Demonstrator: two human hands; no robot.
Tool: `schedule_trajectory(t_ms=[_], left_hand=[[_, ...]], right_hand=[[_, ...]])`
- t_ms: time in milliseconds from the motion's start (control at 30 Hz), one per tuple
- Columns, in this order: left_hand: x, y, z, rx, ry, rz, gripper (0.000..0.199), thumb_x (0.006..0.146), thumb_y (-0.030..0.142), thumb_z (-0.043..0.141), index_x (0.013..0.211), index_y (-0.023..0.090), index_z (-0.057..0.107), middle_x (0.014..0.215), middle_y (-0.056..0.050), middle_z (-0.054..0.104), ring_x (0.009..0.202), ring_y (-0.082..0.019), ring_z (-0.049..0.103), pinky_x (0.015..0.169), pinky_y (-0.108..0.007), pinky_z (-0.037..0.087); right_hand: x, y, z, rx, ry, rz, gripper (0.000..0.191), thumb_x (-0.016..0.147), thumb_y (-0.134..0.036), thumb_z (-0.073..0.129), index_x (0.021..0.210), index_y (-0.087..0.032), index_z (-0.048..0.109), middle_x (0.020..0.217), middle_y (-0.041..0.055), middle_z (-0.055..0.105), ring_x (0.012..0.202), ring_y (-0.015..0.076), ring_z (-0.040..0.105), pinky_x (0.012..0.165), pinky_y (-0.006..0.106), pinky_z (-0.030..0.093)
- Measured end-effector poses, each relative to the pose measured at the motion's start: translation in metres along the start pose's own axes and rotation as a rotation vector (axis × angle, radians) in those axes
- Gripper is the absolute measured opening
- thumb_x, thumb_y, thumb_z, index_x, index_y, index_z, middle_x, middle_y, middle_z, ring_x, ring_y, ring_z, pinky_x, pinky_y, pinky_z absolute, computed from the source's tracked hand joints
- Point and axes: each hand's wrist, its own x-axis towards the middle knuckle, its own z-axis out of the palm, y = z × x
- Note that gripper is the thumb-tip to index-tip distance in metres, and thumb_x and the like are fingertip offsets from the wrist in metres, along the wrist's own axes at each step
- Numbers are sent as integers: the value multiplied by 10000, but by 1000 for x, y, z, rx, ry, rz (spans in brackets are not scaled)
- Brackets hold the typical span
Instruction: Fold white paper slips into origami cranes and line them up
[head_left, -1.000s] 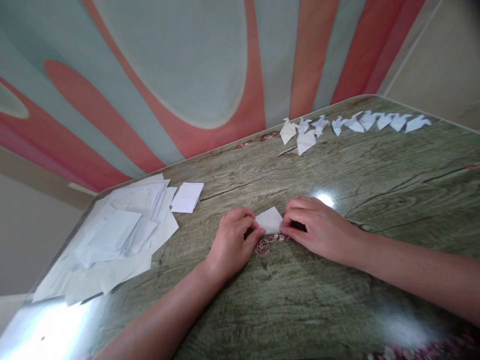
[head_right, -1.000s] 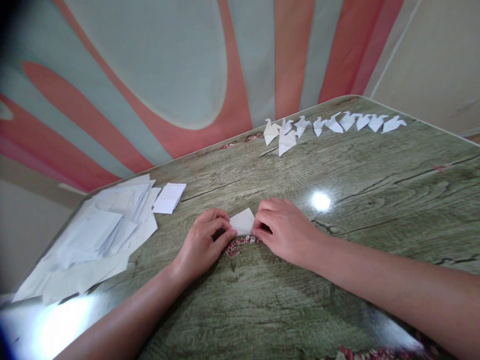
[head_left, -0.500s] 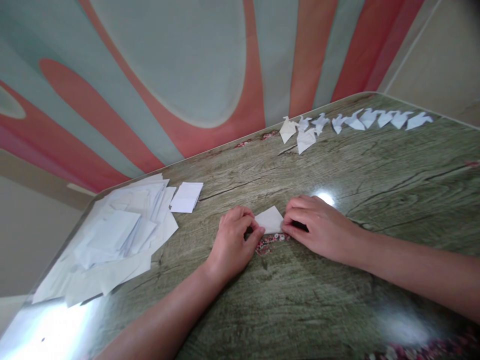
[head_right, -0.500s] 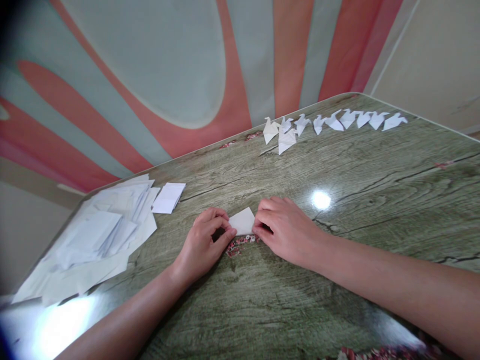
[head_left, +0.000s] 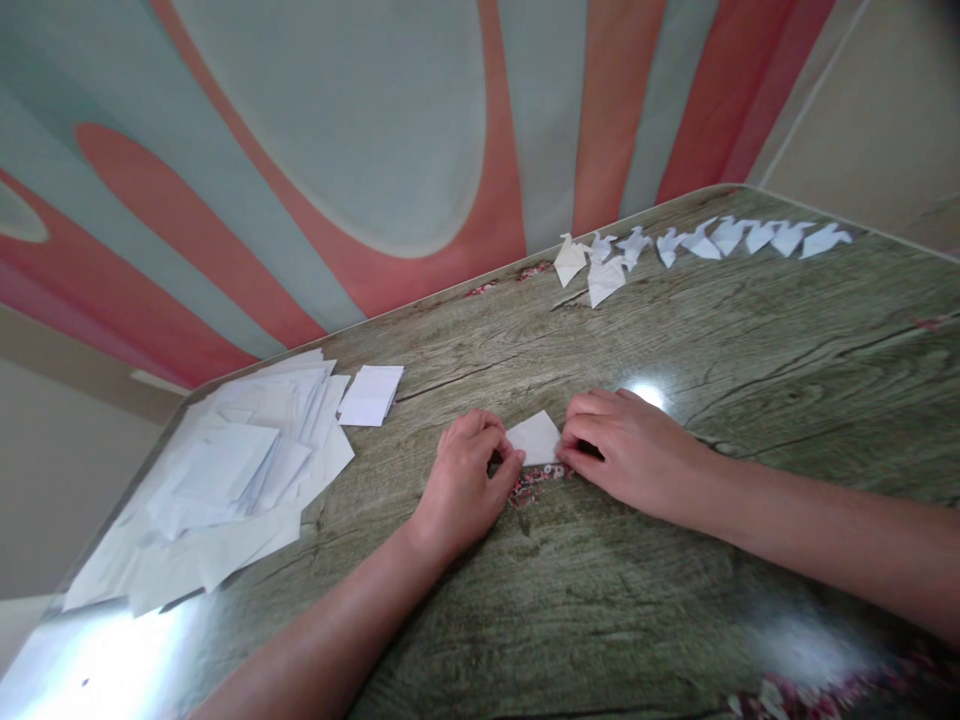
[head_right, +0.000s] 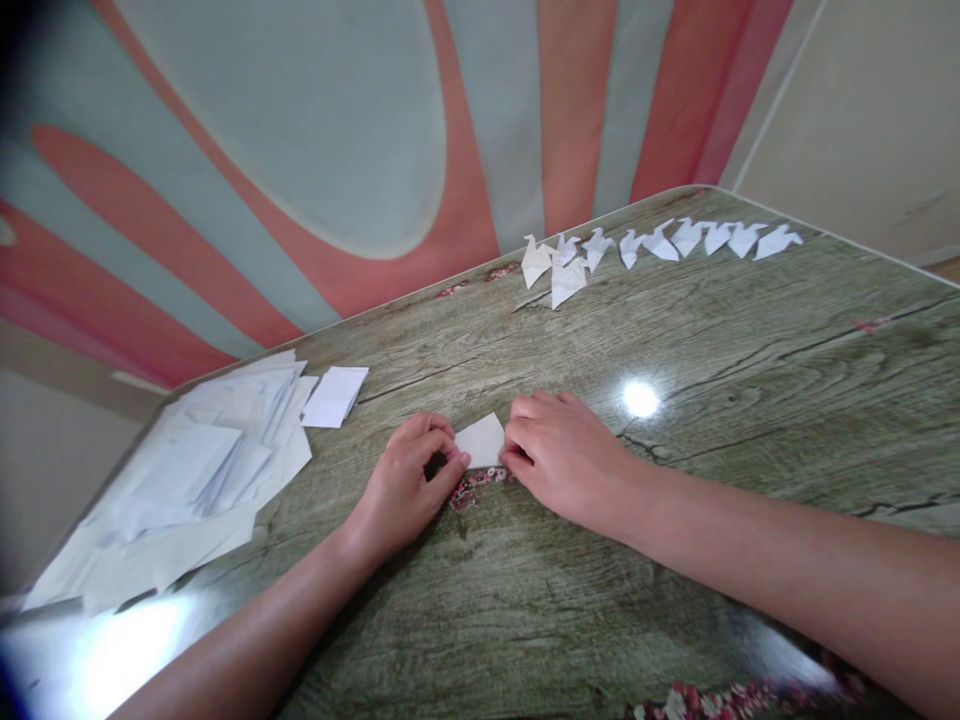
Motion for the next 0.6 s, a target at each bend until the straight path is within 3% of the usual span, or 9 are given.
schedule_trajectory(t_ms=[133, 233, 400, 500, 600], left_hand=[[-1, 0, 2, 32, 0, -1, 149, 854, 198, 598, 728, 180, 521, 927, -44, 573, 915, -211, 534, 833, -376, 440], [-2, 2, 1, 44, 12, 26, 26, 870, 174, 578, 856, 179, 557, 993, -58, 600, 961, -218, 540, 843, -376, 432], [-5, 1, -2, 93, -60, 292, 204, 939, 140, 481, 1056, 224, 626, 1055, -44, 668, 1016, -209, 574, 872, -381, 397], [-8, 3, -4, 231, -118, 397, 236, 955, 170, 464, 1142, 182, 608, 1015, -69, 693, 975, -223, 600, 857, -399, 401], [-15, 11, -6, 412, -174, 425, 299, 950, 136, 435, 1218, 116, 566, 1075, -106, 685, 1016, -246, 594, 875, -417, 417]], right_hand=[[1, -3, -1, -27, -10, 33, 119, 828, -210, 664, 709, -201, 672, 771, 22, 625, 782, 191, 567, 701, 335, 374], [2, -5, -2, -30, -11, 63, 128, 814, -210, 675, 687, -200, 660, 762, 25, 624, 778, 195, 565, 689, 333, 369], [-1, -4, 0, 8, 27, 62, 113, 822, -189, 672, 724, -179, 617, 784, 20, 620, 798, 192, 557, 717, 336, 376], [-6, -1, 2, 41, 60, -73, 52, 885, -177, 611, 845, -186, 643, 856, 16, 636, 854, 185, 550, 765, 341, 374], [-12, -1, 1, -41, 36, -234, 141, 925, -163, 549, 973, -214, 671, 951, 23, 651, 935, 207, 535, 805, 373, 360]])
